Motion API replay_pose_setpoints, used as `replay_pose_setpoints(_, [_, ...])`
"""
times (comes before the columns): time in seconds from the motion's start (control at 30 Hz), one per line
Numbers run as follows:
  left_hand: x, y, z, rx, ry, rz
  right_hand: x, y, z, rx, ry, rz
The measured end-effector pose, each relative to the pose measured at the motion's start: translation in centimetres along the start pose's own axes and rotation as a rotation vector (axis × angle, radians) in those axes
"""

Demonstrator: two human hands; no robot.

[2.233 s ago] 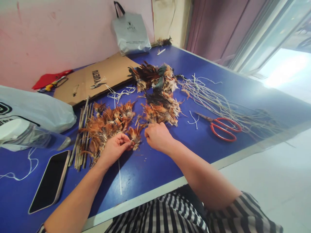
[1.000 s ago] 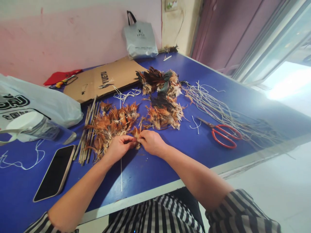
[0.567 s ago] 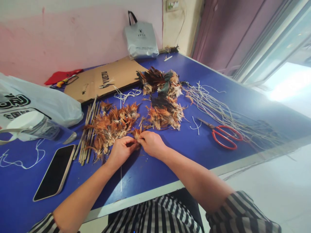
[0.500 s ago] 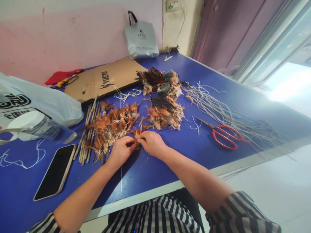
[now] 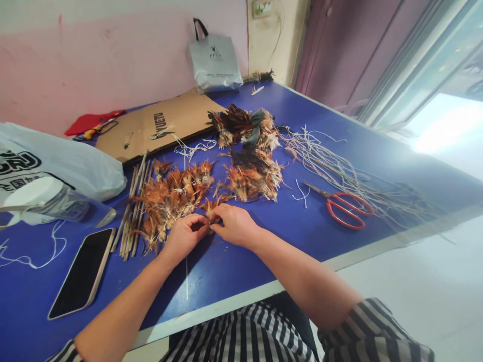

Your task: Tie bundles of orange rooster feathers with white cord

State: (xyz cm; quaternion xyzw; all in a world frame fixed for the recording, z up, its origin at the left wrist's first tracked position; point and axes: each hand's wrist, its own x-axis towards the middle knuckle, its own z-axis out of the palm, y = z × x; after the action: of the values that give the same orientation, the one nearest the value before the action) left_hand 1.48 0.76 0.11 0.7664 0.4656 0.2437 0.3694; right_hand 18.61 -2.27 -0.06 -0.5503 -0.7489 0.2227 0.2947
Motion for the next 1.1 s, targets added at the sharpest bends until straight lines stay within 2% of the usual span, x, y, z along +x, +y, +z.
replay_pose_setpoints(0.13, [0.0, -0.4, -0.1, -0.022, 0.001, -0.002, 0.1, 0.2, 0.2, -0.072, -0.009, -0.009])
replay_pose_setpoints(0.3, [0.1, -1.0, -0.3, -0.041, -0.027, -0.009, 0.0, 0.2, 0.5, -0.021, 0.016, 0.019])
replay_pose_setpoints(0.73, [0.3, -1.0, -0.6, -0.080, -0.041, -0.069, 0.3, 0.0, 1.0, -0.109, 0.015, 0.064])
replay_pose_setpoints(0.97, [0.7, -1.7, -0.6, -0.339, -0.086, -0.124, 0.3, -0.4, 1.0, -0.145, 0.000, 0.068])
replay_pose_setpoints(1.1, [0.8, -1.7, -0.6, -0.368, -0.060, -0.153, 0.3, -0.3, 1.1, -0.143, 0.003, 0.067])
